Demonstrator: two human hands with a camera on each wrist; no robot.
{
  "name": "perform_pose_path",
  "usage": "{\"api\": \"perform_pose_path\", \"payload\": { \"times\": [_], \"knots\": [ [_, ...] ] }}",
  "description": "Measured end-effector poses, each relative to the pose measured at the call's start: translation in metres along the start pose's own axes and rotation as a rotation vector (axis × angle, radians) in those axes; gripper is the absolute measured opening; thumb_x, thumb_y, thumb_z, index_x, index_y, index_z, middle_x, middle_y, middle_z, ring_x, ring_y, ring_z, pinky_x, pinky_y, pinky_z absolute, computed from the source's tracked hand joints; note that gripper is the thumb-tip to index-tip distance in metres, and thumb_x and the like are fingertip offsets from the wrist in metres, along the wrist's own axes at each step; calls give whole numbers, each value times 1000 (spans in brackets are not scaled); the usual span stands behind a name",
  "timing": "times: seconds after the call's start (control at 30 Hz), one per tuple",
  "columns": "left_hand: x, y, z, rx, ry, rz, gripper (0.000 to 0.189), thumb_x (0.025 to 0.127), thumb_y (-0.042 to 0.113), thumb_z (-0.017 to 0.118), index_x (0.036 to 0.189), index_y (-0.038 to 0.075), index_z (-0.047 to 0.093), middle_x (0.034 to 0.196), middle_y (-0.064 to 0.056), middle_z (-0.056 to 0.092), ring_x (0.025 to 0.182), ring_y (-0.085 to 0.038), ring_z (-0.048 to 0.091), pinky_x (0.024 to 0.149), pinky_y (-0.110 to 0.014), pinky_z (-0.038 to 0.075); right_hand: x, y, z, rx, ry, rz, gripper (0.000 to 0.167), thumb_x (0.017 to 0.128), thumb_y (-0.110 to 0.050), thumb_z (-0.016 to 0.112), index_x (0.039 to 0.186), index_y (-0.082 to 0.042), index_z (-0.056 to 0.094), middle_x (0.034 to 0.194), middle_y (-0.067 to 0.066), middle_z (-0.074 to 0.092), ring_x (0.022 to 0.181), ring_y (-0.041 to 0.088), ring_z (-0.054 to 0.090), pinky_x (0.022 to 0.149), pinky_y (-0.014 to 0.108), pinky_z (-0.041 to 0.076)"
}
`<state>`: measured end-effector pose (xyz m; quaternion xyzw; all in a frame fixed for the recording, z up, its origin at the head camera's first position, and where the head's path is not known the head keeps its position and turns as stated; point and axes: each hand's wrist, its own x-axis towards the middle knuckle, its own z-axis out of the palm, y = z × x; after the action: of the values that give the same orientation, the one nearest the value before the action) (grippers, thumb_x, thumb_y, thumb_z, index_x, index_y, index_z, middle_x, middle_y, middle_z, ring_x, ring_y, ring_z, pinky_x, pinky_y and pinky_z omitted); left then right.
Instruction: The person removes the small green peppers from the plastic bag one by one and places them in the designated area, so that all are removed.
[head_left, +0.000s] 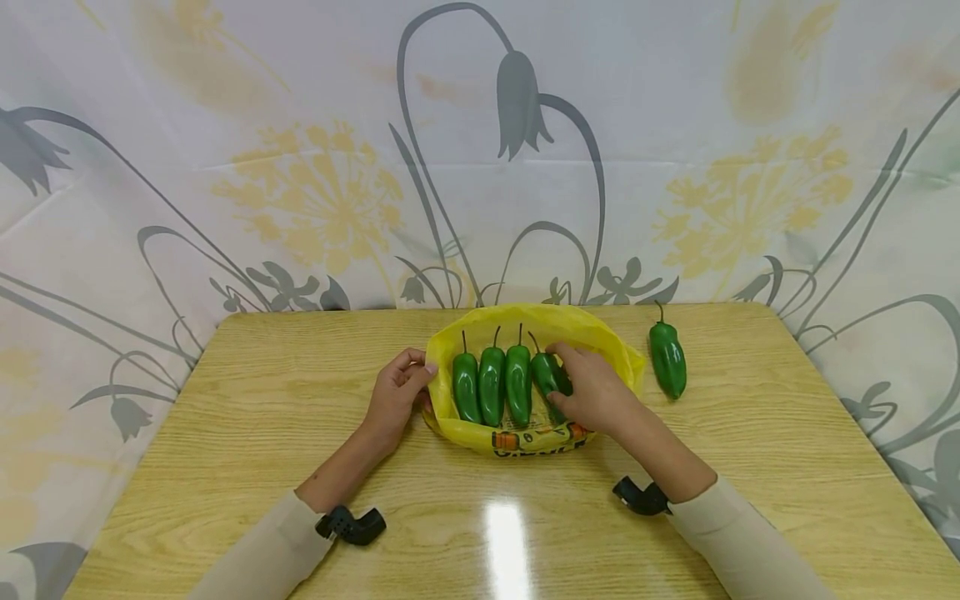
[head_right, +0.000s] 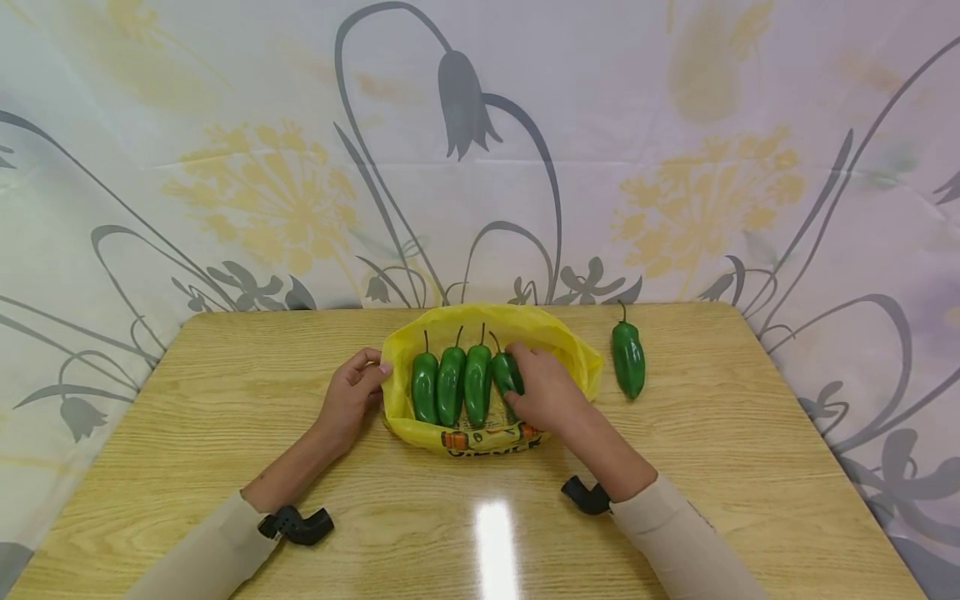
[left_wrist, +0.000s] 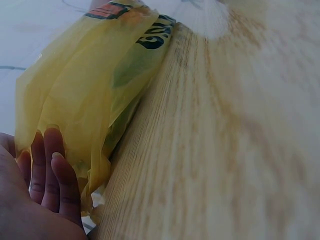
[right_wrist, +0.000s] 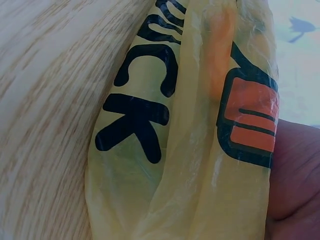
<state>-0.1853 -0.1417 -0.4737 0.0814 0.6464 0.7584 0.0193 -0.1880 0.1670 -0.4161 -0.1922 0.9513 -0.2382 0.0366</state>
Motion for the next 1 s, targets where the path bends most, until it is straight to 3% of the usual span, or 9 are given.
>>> {"api": "perform_pose_path", "payload": {
  "times": [0.3,0.73,1.0],
  "knots": [
    [0,-2,-1,7,-4,2,19,108,11,59,116,-6,56,85,3,71,68,-10,63,60,-24,54,-3,-4,-2,1,23,-14,65,91,-7,82,148,1,51,125,23,68,105,37,67,86,52,59],
    [0,-1,-1,15,-4,-4,21,107,11,59,118,-7,56,85,2,71,69,-11,63,61,-24,54,-7,-10,-12,18,68,-40,64,91,-6,82,147,-1,51,114,19,68,101,35,66,82,49,58],
    [0,0,-1,15,-5,-2,20,107,11,59,118,-7,57,85,3,72,69,-11,64,62,-24,54,-8,-13,-20,58,96,-20,68,92,-9,82,150,-2,49,117,20,69,91,29,66,78,45,60]
  ]
}}
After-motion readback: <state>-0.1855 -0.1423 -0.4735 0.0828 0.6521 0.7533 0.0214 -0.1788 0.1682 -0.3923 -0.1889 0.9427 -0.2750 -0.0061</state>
